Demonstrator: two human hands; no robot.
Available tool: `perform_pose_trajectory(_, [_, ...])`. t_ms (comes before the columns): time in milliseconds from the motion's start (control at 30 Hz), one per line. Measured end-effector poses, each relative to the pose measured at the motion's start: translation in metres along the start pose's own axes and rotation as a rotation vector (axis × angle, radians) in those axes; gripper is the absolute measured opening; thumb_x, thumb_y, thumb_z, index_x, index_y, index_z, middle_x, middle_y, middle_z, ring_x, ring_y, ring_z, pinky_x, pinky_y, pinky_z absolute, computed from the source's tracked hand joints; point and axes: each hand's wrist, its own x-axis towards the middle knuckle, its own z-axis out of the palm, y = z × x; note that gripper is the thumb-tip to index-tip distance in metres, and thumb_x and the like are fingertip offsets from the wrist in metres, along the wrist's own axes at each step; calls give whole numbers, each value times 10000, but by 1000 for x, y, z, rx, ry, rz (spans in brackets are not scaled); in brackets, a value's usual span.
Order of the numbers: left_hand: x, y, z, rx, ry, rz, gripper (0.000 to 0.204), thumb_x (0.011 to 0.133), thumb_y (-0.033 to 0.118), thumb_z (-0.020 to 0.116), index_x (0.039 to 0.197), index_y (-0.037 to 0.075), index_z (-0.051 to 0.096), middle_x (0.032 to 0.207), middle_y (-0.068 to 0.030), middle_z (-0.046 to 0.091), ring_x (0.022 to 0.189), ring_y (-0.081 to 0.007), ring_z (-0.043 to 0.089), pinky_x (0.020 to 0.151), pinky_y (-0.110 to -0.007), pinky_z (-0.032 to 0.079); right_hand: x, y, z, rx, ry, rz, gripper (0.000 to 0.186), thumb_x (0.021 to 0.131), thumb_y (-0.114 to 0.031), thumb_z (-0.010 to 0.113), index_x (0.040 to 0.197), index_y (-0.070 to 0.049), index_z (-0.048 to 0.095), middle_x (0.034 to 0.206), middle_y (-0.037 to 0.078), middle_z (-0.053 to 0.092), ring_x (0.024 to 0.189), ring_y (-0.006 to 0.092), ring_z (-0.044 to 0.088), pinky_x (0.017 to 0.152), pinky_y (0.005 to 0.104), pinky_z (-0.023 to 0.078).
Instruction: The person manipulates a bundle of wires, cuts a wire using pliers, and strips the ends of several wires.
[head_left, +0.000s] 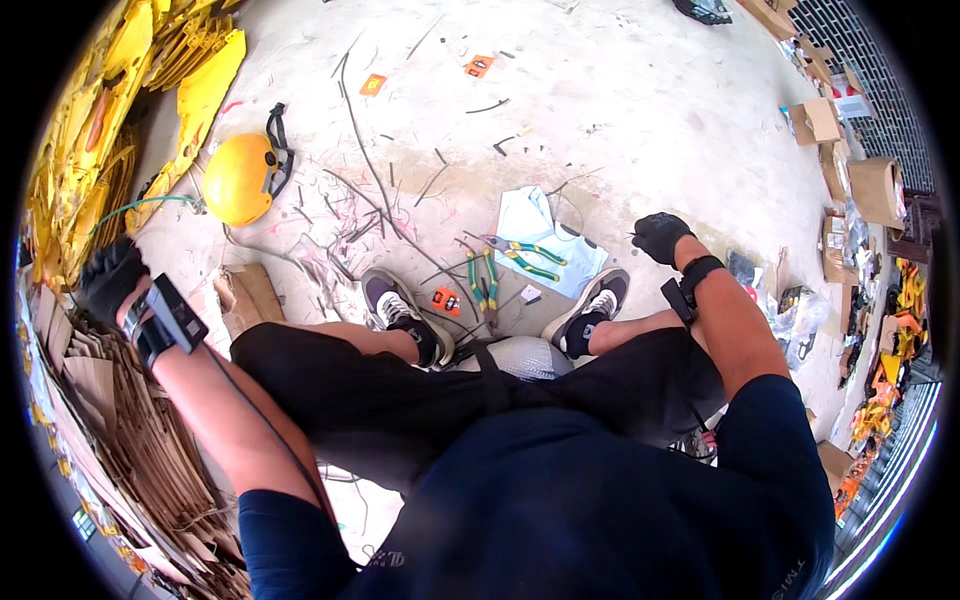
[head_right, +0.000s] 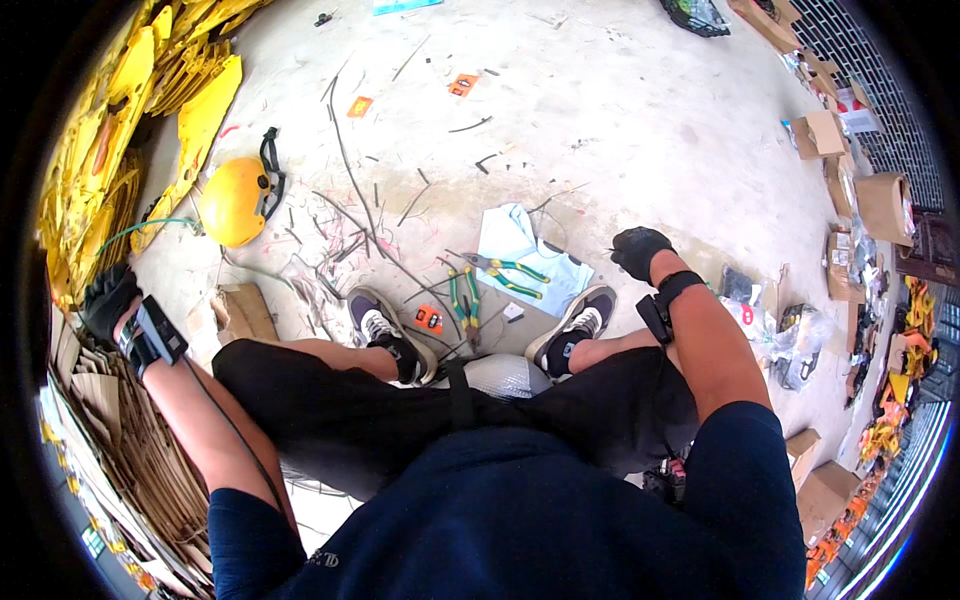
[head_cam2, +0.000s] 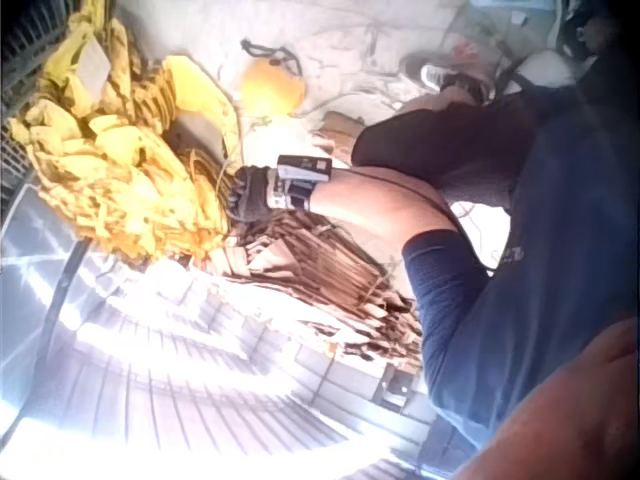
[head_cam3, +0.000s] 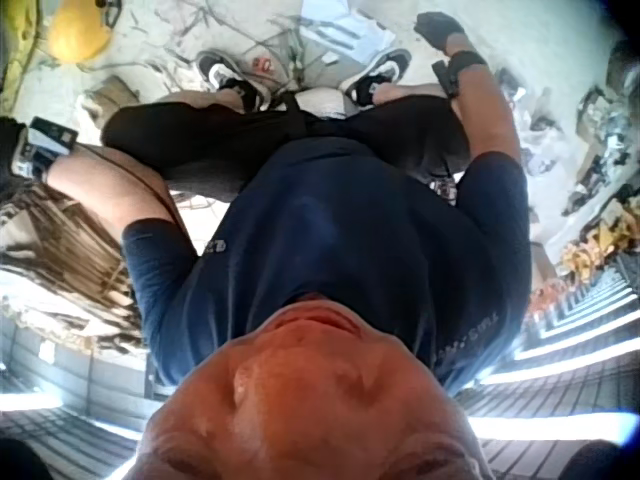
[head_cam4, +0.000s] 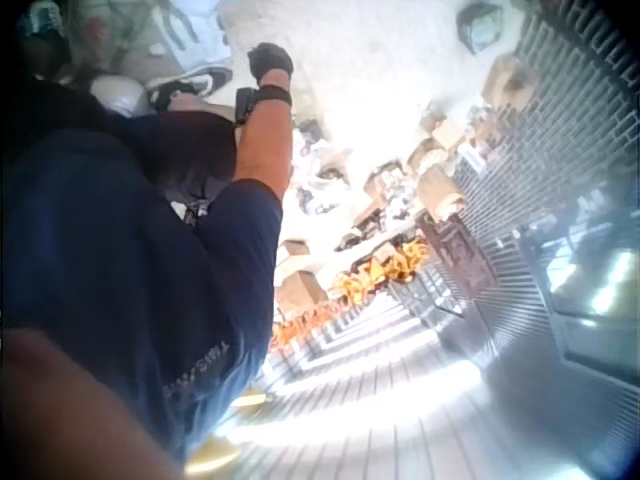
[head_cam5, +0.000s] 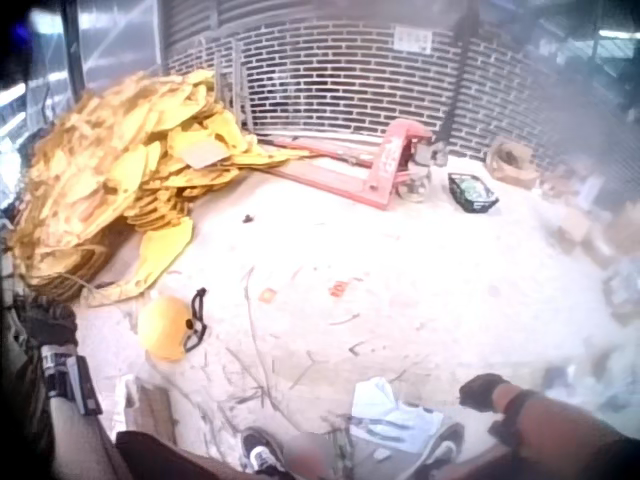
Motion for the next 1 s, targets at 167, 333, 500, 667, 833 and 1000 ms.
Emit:
perform_pose_trajectory(167, [19,-2,-28,201,-379,137,241,773,-122,578,779,83,452,722,5,502,637,-122,517,523,-265,419,20,-5,-12,-39,19,-128,258,860,-294,570,939,-80,691,972,149,677,929,342,646,824,444,511])
perform_pose_trajectory(333, [-22,22,34,-429,-623,-177,158,849,-125,548,908,20,530,858,-32,568,791,-114,565,611,-244,484,45,-73,-48,605,32,-314,214,848,-272,609,860,-73,686,870,156,655,786,319,639,738,384,519])
perform_pose_trajectory(500, [-75,42,80,630,-600,473,395,913,-73,527,1305,-19,527,1021,-96,644,858,-144,603,752,-285,537,46,-92,-70,1061,68,-200,299,908,-249,614,1096,-21,657,698,94,631,557,162,587,531,315,465])
perform_pose_trajectory(667, [-79,38,95,403,-780,207,325,969,33,515,1290,-14,540,1069,-117,658,831,-162,633,751,-284,548,44,-81,-97,1193,413,-128,337,916,-258,630,1159,-25,623,591,24,550,515,106,537,502,281,438])
perform_pose_trajectory(833, [-86,27,114,273,-863,-108,316,1002,189,503,1228,-18,579,1052,-148,666,886,-211,657,808,-321,549,19,-61,-136,1409,510,-250,347,984,-312,542,1162,-24,619,679,5,522,618,112,561,595,259,483])
perform_pose_trajectory(1000, [-102,35,133,325,-1228,33,274,970,140,533,1176,-11,632,1151,-112,642,1052,-201,636,937,-322,503,-22,-84,-169,1500,603,-461,295,985,-252,522,1130,-20,634,732,30,557,647,119,590,624,263,519])
